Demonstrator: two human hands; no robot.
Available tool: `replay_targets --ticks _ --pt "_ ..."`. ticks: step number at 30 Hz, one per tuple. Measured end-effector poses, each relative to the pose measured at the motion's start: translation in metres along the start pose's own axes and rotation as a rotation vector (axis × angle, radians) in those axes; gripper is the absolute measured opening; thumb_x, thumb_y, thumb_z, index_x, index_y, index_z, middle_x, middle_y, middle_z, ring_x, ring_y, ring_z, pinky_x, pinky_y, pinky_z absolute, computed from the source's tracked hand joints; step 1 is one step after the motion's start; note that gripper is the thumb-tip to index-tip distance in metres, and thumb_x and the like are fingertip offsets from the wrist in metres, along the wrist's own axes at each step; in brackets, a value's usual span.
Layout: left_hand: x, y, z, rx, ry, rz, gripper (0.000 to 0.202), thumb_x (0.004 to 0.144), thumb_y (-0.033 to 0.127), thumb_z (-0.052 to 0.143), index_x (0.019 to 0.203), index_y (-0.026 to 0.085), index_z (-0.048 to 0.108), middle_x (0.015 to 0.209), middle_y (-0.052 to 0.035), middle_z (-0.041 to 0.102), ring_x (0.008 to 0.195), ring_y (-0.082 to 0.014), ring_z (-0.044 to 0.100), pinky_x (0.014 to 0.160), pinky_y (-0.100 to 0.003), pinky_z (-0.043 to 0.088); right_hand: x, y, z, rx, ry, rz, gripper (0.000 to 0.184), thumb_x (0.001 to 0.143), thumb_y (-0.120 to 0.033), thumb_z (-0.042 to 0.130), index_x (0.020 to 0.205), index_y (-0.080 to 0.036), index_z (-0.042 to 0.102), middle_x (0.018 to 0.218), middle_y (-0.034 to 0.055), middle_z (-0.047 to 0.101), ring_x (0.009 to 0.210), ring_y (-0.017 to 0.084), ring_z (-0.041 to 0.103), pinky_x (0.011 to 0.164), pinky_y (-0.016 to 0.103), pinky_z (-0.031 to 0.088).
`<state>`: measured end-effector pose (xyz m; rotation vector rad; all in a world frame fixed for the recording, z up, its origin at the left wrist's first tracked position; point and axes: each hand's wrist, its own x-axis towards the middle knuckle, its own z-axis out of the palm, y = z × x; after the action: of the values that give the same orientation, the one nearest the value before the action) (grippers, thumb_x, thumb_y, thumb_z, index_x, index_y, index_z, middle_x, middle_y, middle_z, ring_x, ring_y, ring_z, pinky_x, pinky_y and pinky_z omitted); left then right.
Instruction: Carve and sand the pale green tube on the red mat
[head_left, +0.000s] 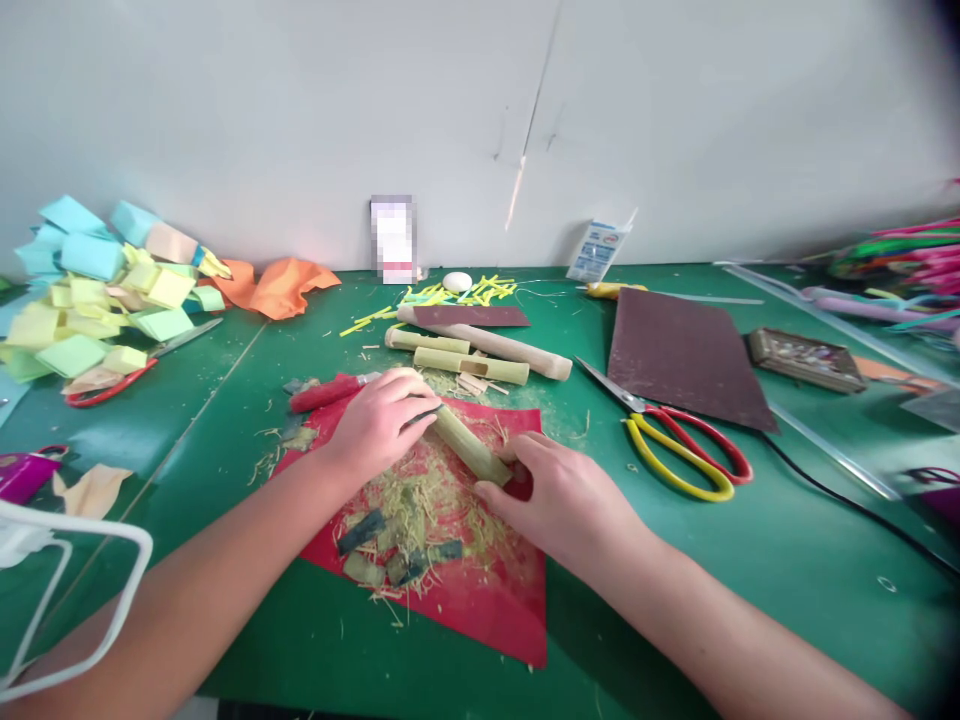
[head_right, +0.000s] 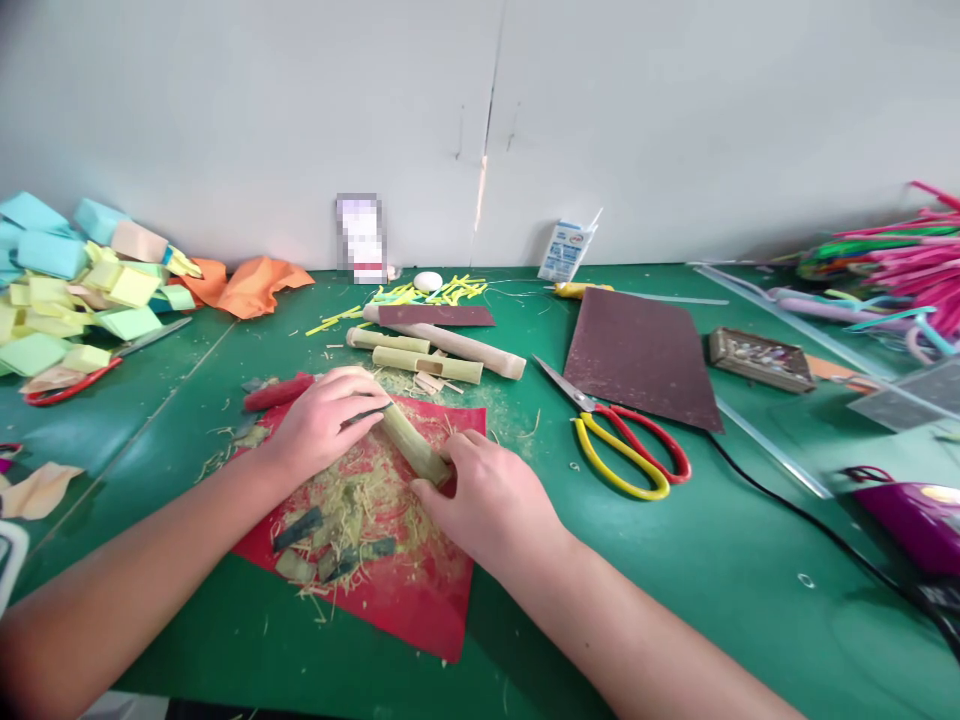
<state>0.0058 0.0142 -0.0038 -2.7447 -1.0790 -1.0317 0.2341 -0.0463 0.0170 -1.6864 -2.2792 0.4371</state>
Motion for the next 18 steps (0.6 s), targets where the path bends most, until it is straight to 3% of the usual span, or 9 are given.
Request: replay_targets --ticks 5,9,12,15,18 --pt "0.000 0.014 0.002 -0.032 -0.003 -0.008 0.015 0.089 0.018 0.055 0.099 0.015 0.066 0.095 -0.0079 0.065 0.100 -0.0201 0.056 0.089 -0.041 0.049 0.002 0.000 0.002 -0.016 -0.020 0.024 0.027 0.074 -0.039 0.059 0.063 -0.022 0.043 0.065 -0.0013 0.055 0.054 0.011 0.044 0.050 0.025 0.027" --pt "0.000 0.038 0.007 -0.098 -0.086 0.119 0.016 0.089 0.014 0.053 0.099 0.014 0.065 0.097 -0.0081 0.065 0.100 -0.0198 0.056 0.089 -0.038 0.050 0.001 -0.001 0.004 -0.044 0.004 0.028 0.025 0.073 -0.036 0.058 0.062 -0.022 0.041 0.062 -0.0018 0.054 0.053 0.011 0.044 0.049 0.025 0.025" --pt "0.001 0.029 0.005 -0.062 -0.082 0.145 0.016 0.090 0.014 0.051 0.099 0.015 0.065 0.097 -0.0077 0.065 0.101 -0.0197 0.056 0.090 -0.039 0.049 0.001 -0.002 0.005 -0.041 0.008 0.036 0.025 0.073 -0.038 0.058 0.063 -0.022 0.042 0.063 -0.0016 0.055 0.053 0.011 0.045 0.049 0.025 0.026" --pt "0.002 0.016 0.002 0.049 0.021 0.018 0.015 0.090 0.016 0.051 0.093 0.015 0.065 0.092 -0.0075 0.066 0.097 -0.0203 0.057 0.088 -0.043 0.050 0.001 -0.002 0.005 -0.042 0.008 0.046 0.027 0.074 -0.042 0.057 0.063 -0.022 0.043 0.063 -0.0012 0.056 0.052 0.012 0.045 0.049 0.025 0.026" --pt "0.001 0.025 0.004 0.016 0.015 0.024 0.014 0.089 0.014 0.052 0.092 0.014 0.066 0.093 -0.0076 0.065 0.100 -0.0206 0.056 0.089 -0.041 0.050 0.001 -0.003 0.007 -0.064 0.025 0.028 0.027 0.075 -0.041 0.057 0.062 -0.022 0.042 0.061 -0.0012 0.056 0.052 0.012 0.044 0.049 0.025 0.026"
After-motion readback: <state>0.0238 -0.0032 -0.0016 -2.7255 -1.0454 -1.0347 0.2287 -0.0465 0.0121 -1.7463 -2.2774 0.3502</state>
